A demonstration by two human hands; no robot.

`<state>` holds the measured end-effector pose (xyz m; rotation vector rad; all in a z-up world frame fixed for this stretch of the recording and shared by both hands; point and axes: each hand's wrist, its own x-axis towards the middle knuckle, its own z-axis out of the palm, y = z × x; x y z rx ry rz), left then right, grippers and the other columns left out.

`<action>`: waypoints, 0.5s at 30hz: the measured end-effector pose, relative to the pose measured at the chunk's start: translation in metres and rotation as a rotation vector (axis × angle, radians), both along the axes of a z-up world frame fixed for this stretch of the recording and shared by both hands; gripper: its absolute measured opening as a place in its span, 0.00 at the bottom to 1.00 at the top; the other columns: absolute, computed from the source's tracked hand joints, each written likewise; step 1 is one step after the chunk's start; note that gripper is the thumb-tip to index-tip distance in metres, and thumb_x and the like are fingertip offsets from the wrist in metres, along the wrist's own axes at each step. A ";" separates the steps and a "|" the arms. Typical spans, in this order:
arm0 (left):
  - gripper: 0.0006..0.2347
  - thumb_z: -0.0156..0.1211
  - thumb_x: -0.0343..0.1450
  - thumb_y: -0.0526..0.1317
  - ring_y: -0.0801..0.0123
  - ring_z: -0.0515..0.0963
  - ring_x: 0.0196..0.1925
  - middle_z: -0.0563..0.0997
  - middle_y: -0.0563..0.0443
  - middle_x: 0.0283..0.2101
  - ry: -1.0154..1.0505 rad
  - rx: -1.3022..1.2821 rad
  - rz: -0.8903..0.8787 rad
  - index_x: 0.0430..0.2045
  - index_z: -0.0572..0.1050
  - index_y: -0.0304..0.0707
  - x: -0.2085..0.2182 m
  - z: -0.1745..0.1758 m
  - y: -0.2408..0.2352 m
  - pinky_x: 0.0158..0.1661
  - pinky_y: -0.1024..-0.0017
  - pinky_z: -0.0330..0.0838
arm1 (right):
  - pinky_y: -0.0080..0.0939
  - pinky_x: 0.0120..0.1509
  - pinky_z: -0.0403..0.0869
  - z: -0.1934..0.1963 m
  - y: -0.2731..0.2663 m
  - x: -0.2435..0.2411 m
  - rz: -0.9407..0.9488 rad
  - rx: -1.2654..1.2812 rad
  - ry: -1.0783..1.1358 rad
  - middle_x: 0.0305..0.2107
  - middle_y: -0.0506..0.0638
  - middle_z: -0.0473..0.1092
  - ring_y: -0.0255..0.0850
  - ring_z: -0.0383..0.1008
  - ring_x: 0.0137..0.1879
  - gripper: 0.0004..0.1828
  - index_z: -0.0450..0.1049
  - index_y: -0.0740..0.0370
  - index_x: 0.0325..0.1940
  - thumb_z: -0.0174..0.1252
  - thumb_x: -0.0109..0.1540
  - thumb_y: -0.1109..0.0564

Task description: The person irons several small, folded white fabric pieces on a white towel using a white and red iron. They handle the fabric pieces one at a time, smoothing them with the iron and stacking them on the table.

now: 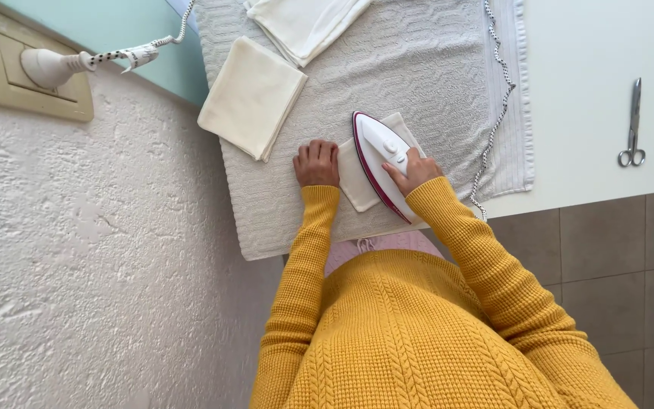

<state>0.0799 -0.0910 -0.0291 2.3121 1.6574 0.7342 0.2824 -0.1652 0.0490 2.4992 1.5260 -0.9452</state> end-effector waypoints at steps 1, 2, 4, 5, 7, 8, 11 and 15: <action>0.06 0.63 0.73 0.43 0.63 0.75 0.43 0.80 0.55 0.41 0.000 0.004 -0.006 0.35 0.79 0.43 0.002 -0.004 0.001 0.44 0.64 0.69 | 0.54 0.36 0.81 -0.001 0.000 -0.001 -0.006 0.004 0.000 0.26 0.63 0.76 0.56 0.82 0.36 0.38 0.69 0.71 0.50 0.52 0.65 0.28; 0.06 0.61 0.73 0.43 0.64 0.75 0.43 0.80 0.54 0.41 0.048 0.025 -0.007 0.35 0.79 0.42 0.004 -0.009 0.002 0.44 0.64 0.68 | 0.53 0.35 0.81 -0.001 0.001 -0.001 -0.015 -0.006 0.000 0.26 0.62 0.76 0.55 0.82 0.35 0.38 0.69 0.70 0.50 0.52 0.65 0.29; 0.06 0.60 0.73 0.43 0.64 0.75 0.43 0.80 0.53 0.41 0.098 0.050 0.001 0.36 0.78 0.42 0.006 -0.015 0.004 0.44 0.64 0.68 | 0.53 0.34 0.81 -0.002 0.004 -0.002 -0.015 -0.012 0.002 0.26 0.62 0.76 0.55 0.82 0.34 0.38 0.69 0.70 0.51 0.52 0.65 0.29; 0.05 0.59 0.74 0.42 0.64 0.75 0.43 0.78 0.53 0.39 0.124 0.028 0.011 0.35 0.77 0.42 0.007 -0.017 0.004 0.44 0.64 0.69 | 0.53 0.33 0.81 -0.002 0.003 -0.002 -0.017 -0.017 0.003 0.25 0.61 0.76 0.54 0.82 0.34 0.38 0.69 0.70 0.51 0.52 0.65 0.29; 0.05 0.58 0.75 0.41 0.64 0.74 0.42 0.77 0.52 0.38 0.151 0.007 0.021 0.35 0.75 0.42 0.006 -0.017 0.002 0.44 0.64 0.69 | 0.53 0.33 0.81 -0.002 0.001 -0.002 -0.020 -0.022 0.004 0.25 0.60 0.76 0.54 0.82 0.34 0.38 0.69 0.70 0.52 0.51 0.65 0.29; 0.05 0.56 0.75 0.41 0.64 0.74 0.43 0.76 0.51 0.38 0.069 -0.022 0.063 0.35 0.73 0.41 0.005 -0.015 0.001 0.46 0.64 0.69 | 0.53 0.33 0.81 -0.002 0.001 -0.001 -0.023 -0.026 0.017 0.25 0.60 0.76 0.54 0.82 0.34 0.38 0.69 0.70 0.52 0.51 0.65 0.29; 0.05 0.53 0.76 0.40 0.64 0.74 0.44 0.74 0.50 0.39 -0.076 -0.051 0.125 0.36 0.70 0.41 0.003 -0.010 0.000 0.48 0.64 0.69 | 0.53 0.33 0.81 0.004 0.003 -0.002 -0.030 -0.026 0.036 0.26 0.60 0.76 0.53 0.82 0.34 0.37 0.69 0.70 0.52 0.51 0.65 0.29; 0.06 0.54 0.77 0.43 0.64 0.74 0.42 0.75 0.52 0.37 -0.057 -0.057 0.066 0.36 0.72 0.42 0.002 -0.009 -0.006 0.45 0.64 0.67 | 0.53 0.34 0.81 0.006 0.004 -0.003 -0.019 -0.011 0.030 0.26 0.61 0.76 0.54 0.81 0.35 0.37 0.69 0.70 0.51 0.52 0.65 0.29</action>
